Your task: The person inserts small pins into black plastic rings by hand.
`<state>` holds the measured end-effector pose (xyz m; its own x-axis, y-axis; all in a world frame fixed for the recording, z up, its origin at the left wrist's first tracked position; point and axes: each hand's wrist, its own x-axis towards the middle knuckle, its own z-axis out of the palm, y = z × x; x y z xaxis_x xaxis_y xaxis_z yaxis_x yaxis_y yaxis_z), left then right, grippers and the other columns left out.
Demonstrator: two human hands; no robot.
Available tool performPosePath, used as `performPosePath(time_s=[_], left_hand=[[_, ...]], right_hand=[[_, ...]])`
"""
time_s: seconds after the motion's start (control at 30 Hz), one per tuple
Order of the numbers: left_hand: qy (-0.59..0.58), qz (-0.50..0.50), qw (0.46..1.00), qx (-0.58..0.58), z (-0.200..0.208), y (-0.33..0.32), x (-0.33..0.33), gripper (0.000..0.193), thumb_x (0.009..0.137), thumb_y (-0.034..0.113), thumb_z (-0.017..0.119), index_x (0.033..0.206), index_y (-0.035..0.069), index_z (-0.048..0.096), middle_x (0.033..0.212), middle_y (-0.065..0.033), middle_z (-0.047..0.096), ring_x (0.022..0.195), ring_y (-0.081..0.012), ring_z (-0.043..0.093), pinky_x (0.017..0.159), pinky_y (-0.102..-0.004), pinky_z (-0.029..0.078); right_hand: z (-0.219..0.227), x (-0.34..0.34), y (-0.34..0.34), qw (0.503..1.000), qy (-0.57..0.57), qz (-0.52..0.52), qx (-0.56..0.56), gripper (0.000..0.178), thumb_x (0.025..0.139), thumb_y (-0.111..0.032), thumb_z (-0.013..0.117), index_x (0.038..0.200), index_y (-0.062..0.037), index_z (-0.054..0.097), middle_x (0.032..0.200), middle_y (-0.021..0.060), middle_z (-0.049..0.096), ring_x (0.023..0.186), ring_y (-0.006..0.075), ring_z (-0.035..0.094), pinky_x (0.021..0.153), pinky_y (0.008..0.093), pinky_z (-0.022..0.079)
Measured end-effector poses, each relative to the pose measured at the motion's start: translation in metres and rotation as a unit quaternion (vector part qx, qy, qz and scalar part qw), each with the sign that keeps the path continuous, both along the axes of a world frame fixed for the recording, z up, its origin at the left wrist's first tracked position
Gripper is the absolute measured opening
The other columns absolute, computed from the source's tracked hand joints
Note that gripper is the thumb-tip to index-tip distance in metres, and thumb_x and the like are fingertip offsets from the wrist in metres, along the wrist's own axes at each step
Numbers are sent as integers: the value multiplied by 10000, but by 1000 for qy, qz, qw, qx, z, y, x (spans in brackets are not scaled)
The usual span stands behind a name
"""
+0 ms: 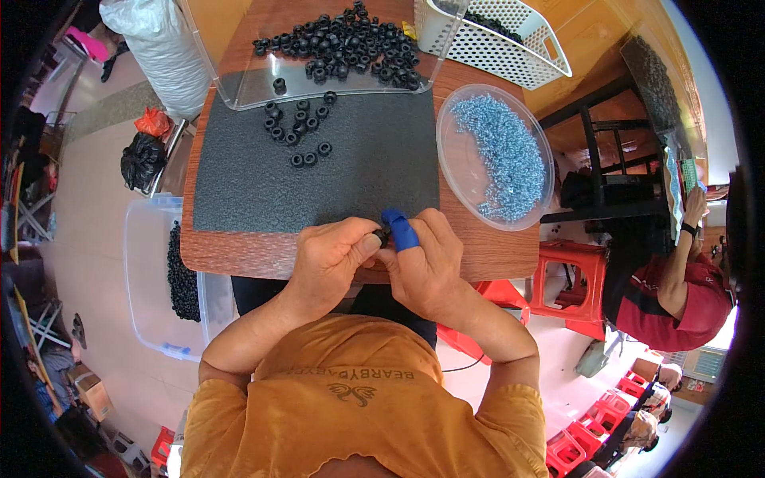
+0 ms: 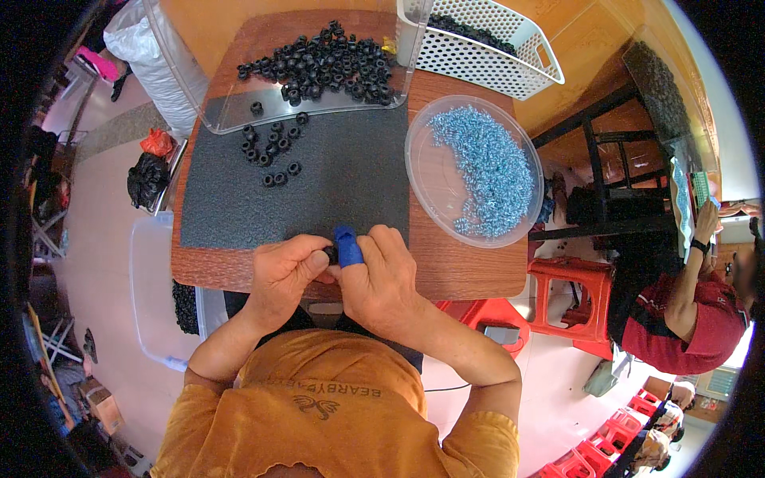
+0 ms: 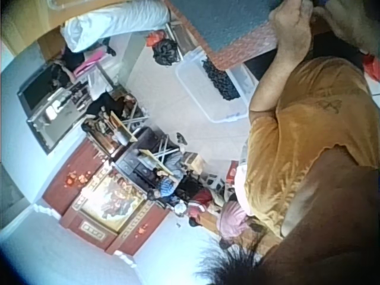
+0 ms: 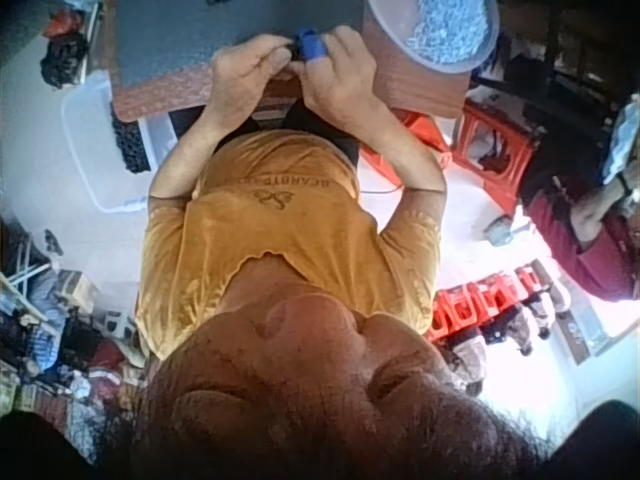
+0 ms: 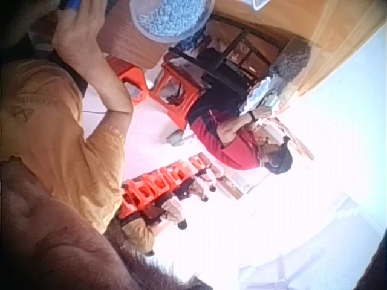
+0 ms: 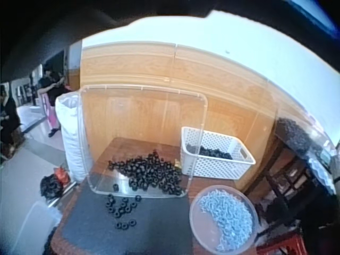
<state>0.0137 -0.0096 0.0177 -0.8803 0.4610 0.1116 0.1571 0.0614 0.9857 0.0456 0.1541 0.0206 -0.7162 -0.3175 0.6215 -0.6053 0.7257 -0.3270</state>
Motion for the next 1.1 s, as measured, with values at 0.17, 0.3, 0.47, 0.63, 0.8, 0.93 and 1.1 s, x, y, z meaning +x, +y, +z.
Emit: performPosePath(time_s=[0.17,0.3,0.47,0.63,0.8,0.93,1.1], left_hand=[[114,7,992,-46,-3,-5,0,122,863,86,589,886,-32,609,667,-103,621,555,-167,619,504,-258,478],[104,22,993,-43,0,-1,7,118,864,78,585,890,-36,606,666,-102,620,544,-154,611,481,-254,470],[-108,39,992,43,-8,-2,12,123,884,65,563,931,-32,622,723,-70,643,604,-100,611,525,-222,502],[-181,26,978,101,-7,-2,14,249,908,179,571,959,-62,605,739,-87,650,637,-119,625,575,-233,525],[-182,31,978,102,-7,0,20,246,909,176,573,973,-59,604,756,-86,651,672,-125,628,614,-233,516],[-46,68,996,27,-17,2,26,221,900,148,583,986,-55,605,788,-66,646,693,-113,619,624,-232,507],[16,83,996,2,-15,5,25,179,897,107,577,972,-51,613,799,-64,640,679,-105,605,611,-238,504]], right_hand=[[-2,0,-4,999,36,13,18,347,623,22,676,914,130,522,721,140,482,586,268,443,467,354,359],[-6,4,-4,999,23,5,29,332,623,15,679,894,124,520,713,141,474,582,267,438,461,351,353],[-11,1,-10,1000,8,15,-5,283,547,-25,660,618,-41,386,646,133,407,577,258,400,474,373,313],[-12,0,-10,999,12,16,-31,287,567,-37,676,620,-36,394,627,119,405,556,258,399,470,376,315],[-16,3,-11,999,28,4,-41,282,567,-28,667,623,-36,391,624,120,399,561,263,402,466,378,318],[-17,6,-12,1000,25,-11,-4,247,580,-33,634,627,-34,392,629,122,392,580,263,408,467,372,321],[-11,8,-10,998,27,-17,58,212,603,-55,610,636,-33,401,628,119,391,580,252,399,466,362,317]])
